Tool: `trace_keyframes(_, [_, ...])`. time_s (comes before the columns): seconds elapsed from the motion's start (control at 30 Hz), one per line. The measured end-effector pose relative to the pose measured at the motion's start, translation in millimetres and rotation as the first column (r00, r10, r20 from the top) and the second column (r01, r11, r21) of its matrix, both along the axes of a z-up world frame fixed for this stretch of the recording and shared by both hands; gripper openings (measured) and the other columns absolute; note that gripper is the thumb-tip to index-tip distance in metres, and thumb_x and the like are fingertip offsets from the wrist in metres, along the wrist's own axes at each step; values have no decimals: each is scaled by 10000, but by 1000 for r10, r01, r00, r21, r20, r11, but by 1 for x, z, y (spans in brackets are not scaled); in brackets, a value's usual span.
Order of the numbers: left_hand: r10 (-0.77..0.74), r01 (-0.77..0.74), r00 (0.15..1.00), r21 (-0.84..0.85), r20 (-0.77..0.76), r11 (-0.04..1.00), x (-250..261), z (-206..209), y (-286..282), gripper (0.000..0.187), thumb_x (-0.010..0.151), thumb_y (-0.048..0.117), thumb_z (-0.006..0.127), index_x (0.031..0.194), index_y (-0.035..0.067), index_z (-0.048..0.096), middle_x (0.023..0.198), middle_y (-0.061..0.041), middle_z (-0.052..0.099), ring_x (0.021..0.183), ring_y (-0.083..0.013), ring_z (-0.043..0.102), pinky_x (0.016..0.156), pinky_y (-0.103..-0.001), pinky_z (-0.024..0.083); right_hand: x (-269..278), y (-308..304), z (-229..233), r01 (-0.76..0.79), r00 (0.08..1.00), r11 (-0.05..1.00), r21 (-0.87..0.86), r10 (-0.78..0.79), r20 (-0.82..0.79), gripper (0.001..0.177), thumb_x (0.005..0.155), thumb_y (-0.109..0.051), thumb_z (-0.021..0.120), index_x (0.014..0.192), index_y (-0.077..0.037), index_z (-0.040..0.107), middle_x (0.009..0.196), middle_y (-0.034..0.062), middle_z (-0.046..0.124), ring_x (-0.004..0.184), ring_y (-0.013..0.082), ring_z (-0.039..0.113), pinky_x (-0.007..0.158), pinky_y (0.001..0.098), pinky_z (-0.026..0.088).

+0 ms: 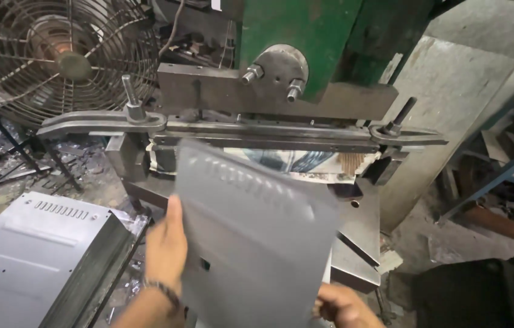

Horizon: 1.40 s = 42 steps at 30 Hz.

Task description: The recorder picks up metal sheets from a stack, aligns them under a press machine, and moves them to a finished stack.

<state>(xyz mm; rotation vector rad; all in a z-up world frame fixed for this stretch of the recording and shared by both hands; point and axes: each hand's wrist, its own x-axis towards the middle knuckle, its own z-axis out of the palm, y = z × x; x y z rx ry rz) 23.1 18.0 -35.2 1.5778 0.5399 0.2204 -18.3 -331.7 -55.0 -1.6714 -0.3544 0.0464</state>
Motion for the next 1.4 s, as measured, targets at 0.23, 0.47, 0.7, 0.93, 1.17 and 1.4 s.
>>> trace_keyframes(0.23, [-743, 238, 659, 970, -117, 58, 6, 150, -27, 689, 848, 721, 490, 616, 127, 752, 547, -121, 652, 577, -344, 633, 602, -437, 472, -6, 24, 108, -39, 895, 827, 560, 278, -348, 975, 877, -771, 265, 1377, 16, 551, 1288, 218, 657, 1048, 305, 693, 919, 467, 544])
trace_keyframes(0.47, [-837, -81, 298, 862, -458, -501, 14, 159, -85, 777, 1064, 595, 341, 519, 129, 642, 542, -95, 617, 550, -318, 562, 794, -408, 426, -18, 84, 74, -334, 892, 930, -151, 260, -370, 490, 938, -262, 720, 1335, 15, 643, 1129, 124, 692, 959, 149, 603, 829, 315, 507])
trace_keyframes(0.7, [-786, -291, 525, 937, 327, 195, 15, 114, -56, 546, 887, 427, 653, 1202, -8, 554, 1252, -255, 568, 1196, -403, 569, 1066, -471, 376, 0, 58, 76, 120, 928, 978, 170, -49, -370, 447, 936, -301, 609, 1284, -26, 663, 1041, 92, 785, 897, 140, 708, 831, 313, 574])
trace_keyframes(0.93, [-414, 404, 868, 94, 274, 910, 26, 74, -48, 637, 900, 348, 646, 1385, -37, 496, 1337, -161, 631, 1221, -243, 607, 1027, -343, 449, 44, 17, 107, 245, 864, 950, 192, -124, -488, 452, 930, -360, 566, 1208, -17, 663, 836, 166, 758, 626, 231, 713, 540, 363, 587])
trace_keyframes(1.17, [-265, 290, 936, -84, 230, 953, 77, 43, -64, 425, 993, 310, 591, 1141, -86, 631, 1092, -122, 667, 1037, -197, 566, 940, -335, 446, 92, -1, 110, 259, 864, 958, 122, -173, -473, 449, 965, -342, 605, 1167, 46, 708, 932, 109, 777, 710, 150, 719, 643, 300, 594])
trace_keyframes(1.4, [-203, 208, 963, -6, 178, 978, 71, 56, -78, 339, 972, 288, 575, 924, -45, 616, 897, -93, 621, 871, -176, 520, 855, -333, 460, 104, -10, 104, 260, 856, 956, 133, -165, -490, 414, 943, -324, 637, 1182, 9, 698, 962, 123, 758, 739, 161, 706, 662, 305, 581])
